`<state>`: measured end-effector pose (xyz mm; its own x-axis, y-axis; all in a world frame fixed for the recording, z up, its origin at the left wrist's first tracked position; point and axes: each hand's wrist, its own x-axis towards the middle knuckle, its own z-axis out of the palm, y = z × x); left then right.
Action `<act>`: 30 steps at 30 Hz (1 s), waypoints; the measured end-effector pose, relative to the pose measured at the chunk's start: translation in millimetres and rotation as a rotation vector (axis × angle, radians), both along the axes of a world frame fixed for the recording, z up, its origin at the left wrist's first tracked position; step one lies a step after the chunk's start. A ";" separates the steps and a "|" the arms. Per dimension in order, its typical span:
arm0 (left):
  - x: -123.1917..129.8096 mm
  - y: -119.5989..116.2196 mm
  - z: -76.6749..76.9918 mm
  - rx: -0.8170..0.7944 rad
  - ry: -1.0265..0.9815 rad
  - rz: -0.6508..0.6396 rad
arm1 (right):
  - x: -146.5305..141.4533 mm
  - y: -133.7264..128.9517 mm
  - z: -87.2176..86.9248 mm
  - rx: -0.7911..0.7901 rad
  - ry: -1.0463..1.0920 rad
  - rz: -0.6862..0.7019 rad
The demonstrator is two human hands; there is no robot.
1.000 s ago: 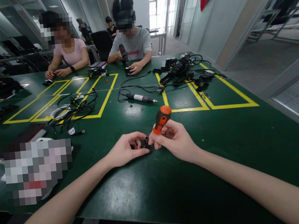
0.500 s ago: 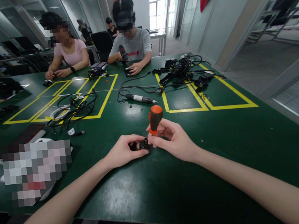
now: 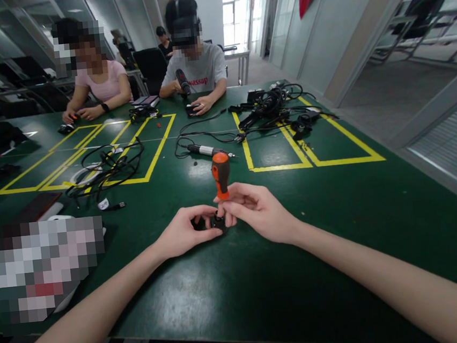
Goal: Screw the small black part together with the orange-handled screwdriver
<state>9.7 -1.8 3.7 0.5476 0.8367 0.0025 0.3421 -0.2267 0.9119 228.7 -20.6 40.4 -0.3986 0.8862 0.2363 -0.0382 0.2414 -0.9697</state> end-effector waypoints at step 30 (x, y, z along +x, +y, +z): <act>-1.5 -0.7 3.0 -0.021 0.020 0.000 | 1.2 -0.2 6.4 0.115 -0.050 -0.163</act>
<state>8.2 -2.5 6.7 0.5476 0.8363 -0.0262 0.3606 -0.2076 0.9093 229.9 -20.8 46.8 -0.2658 0.9082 0.3233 0.0575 0.3497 -0.9351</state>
